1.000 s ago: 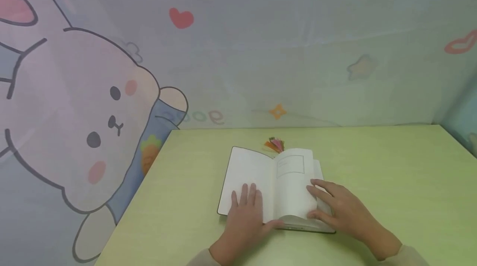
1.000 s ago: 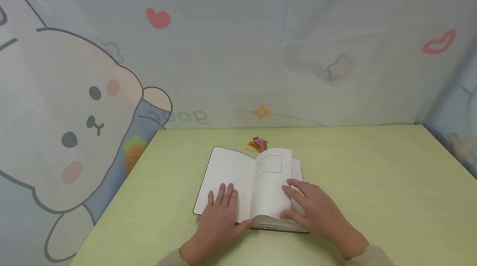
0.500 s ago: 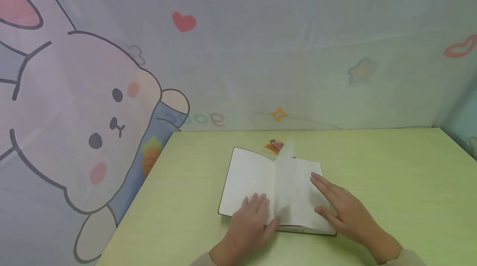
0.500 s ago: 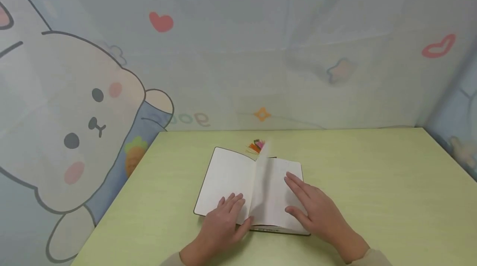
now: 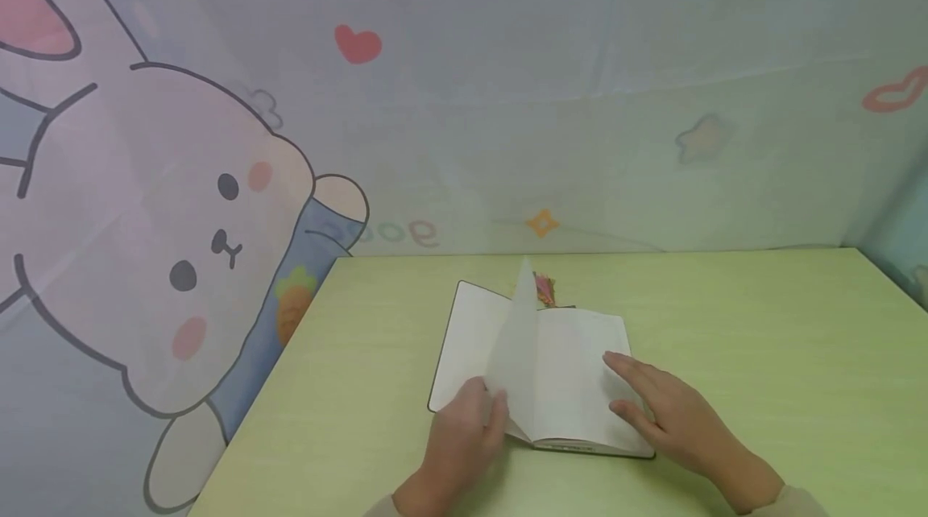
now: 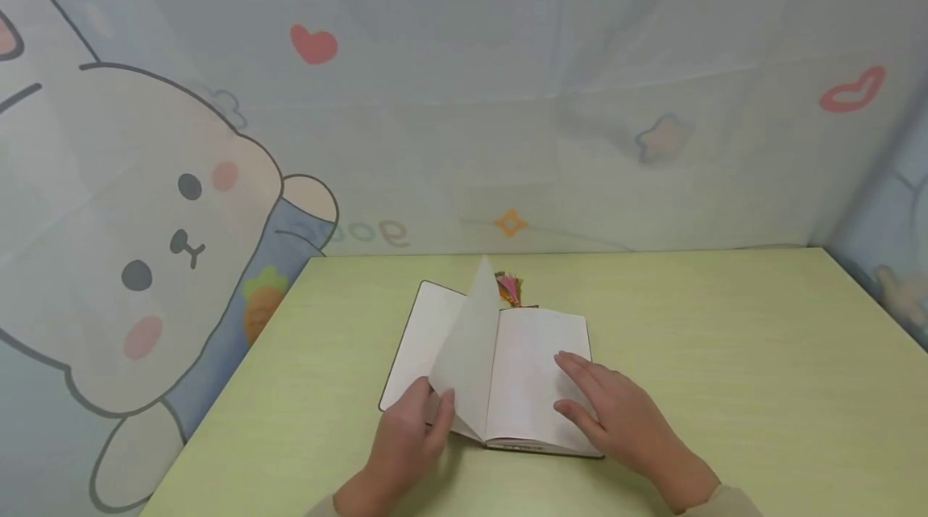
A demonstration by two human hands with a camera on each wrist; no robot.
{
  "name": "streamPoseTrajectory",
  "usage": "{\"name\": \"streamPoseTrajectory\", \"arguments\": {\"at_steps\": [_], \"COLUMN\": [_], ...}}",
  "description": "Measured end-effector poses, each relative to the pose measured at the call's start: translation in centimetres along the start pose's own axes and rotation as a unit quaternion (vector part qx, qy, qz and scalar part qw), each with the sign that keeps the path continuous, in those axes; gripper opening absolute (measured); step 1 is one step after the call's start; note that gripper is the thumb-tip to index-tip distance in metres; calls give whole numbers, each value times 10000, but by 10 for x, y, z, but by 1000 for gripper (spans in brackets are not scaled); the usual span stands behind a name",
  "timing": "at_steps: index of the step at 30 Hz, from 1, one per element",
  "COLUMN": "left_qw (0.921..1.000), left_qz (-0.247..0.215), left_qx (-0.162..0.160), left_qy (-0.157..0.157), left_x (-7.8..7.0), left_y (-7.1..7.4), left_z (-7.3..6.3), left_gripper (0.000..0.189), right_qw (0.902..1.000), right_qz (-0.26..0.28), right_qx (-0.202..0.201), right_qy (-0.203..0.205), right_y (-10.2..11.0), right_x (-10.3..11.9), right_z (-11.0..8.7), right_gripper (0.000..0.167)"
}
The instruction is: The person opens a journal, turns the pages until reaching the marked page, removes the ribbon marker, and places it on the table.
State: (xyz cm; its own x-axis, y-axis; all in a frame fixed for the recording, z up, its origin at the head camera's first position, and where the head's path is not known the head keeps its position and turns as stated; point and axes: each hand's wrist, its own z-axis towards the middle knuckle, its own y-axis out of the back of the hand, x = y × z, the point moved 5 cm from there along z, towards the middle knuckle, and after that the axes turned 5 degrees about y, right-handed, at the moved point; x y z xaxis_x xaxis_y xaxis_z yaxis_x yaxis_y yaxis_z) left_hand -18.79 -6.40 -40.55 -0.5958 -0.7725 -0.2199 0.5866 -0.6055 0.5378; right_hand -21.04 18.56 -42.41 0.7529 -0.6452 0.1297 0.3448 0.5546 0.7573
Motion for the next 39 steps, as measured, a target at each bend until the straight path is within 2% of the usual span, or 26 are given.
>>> {"name": "streamPoseTrajectory", "arguments": {"at_steps": [6, 11, 14, 19, 22, 25, 28, 31, 34, 39], "left_qw": [9997, 9991, 9987, 9972, 9948, 9892, 9791, 9629, 9412, 8976], "left_qz": [89, 373, 458, 459, 534, 680, 904, 1158, 1270, 1252], "left_qx": [-209, -83, 51, 439, 803, 1285, 1815, 2413, 3054, 4017], "left_qy": [111, 177, 239, 403, 337, 207, 169, 343, 690, 1313], "left_x": [12, 23, 30, 37, 40, 42, 43, 45, 49, 58], "left_y": [12, 18, 20, 21, 20, 16, 13, 8, 3, -6], "left_z": [-2, -7, -10, -12, -13, -16, -18, -22, -26, -36], "left_gripper": [20, 28, 38, 55, 59, 52, 43, 40, 41, 52], "right_qw": [9991, 9983, 9989, 9987, 9974, 9951, 9933, 9923, 9918, 9922], "right_qz": [-99, -124, -213, -263, -242, -206, -152, -114, -104, -73], "right_qx": [313, 399, 350, 399, 674, 961, 1142, 1233, 1271, 1240], "right_qy": [-250, -396, -238, 153, 51, -81, -110, -79, -59, 67], "right_y": [-5, -8, -9, -10, -12, -13, -14, -14, -15, -15], "right_x": [4, 7, 9, 10, 8, 7, 6, 4, 2, 1], "right_z": [-5, -8, -9, -10, -13, -15, -18, -20, -21, -23], "right_gripper": [49, 45, 43, 46, 50, 53, 56, 58, 61, 61]}}
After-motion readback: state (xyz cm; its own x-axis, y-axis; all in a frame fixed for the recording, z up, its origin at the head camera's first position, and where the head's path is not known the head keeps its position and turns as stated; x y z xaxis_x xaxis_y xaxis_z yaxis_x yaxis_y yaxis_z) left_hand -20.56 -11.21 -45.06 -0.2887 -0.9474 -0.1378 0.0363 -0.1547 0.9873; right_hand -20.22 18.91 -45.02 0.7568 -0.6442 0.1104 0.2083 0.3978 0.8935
